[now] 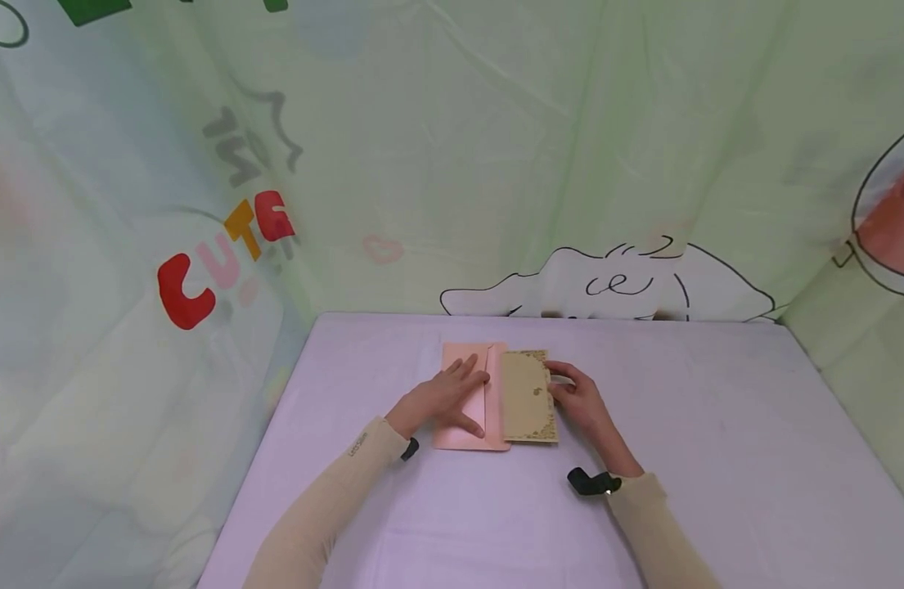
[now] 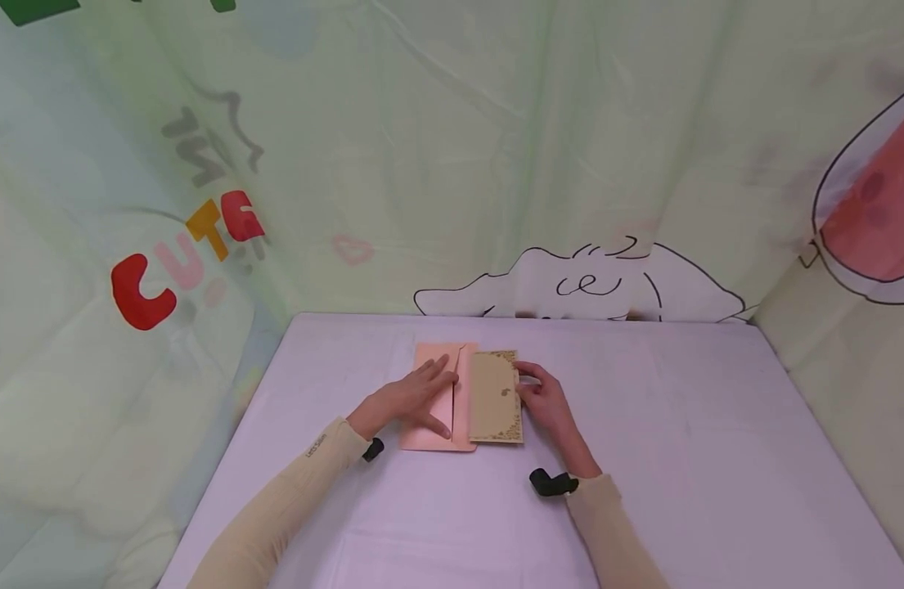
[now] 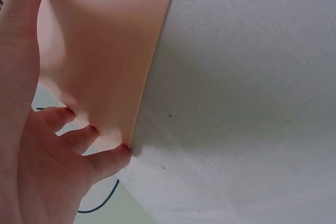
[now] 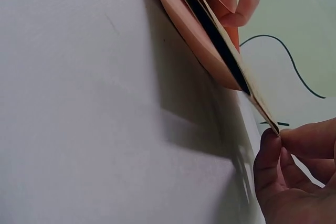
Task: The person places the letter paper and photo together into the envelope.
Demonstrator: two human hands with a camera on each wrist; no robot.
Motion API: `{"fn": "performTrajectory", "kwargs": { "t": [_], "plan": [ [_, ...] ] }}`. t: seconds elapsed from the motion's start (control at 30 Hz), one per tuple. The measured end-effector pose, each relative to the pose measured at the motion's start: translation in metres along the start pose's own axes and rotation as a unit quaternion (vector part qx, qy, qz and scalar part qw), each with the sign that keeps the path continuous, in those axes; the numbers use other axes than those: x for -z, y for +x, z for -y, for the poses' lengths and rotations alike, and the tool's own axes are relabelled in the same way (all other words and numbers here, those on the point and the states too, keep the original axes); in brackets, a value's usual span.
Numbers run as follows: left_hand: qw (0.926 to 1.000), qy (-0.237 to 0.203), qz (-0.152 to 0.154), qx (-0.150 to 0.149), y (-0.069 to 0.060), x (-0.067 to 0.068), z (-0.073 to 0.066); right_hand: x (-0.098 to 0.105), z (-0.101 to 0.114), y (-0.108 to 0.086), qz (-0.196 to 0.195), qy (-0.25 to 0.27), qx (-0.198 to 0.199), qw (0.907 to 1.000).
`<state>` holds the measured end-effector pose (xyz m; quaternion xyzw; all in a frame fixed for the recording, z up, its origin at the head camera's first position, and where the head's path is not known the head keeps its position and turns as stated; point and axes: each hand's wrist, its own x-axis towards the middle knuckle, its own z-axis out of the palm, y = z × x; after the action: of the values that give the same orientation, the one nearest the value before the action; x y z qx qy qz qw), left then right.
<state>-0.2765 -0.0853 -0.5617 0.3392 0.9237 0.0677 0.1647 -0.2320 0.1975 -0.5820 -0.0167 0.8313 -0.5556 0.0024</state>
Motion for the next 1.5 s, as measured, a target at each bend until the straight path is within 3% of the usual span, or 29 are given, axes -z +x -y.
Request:
{"fn": "performTrajectory", "kwargs": {
  "t": [0.3, 0.63, 1.0, 1.5],
  "plan": [
    [1.0, 0.001, -0.001, 0.001, 0.0, -0.001, -0.001, -0.014, 0.005, 0.003, 0.01, 0.011, 0.008, 0.9999],
    [0.9997, 0.025, -0.002, 0.002, 0.001, -0.002, 0.0, -0.027, 0.01, 0.006, 0.016, -0.001, -0.012, 0.9998],
    [0.9997, 0.023, -0.006, -0.003, 0.002, -0.003, 0.002, -0.03, 0.012, 0.003, 0.026, -0.004, -0.014, 0.9996],
    [0.9999, 0.015, -0.003, 0.003, 0.002, -0.004, 0.003, -0.052, 0.018, 0.008, 0.023, -0.009, -0.01, 0.9996]
  ]
}}
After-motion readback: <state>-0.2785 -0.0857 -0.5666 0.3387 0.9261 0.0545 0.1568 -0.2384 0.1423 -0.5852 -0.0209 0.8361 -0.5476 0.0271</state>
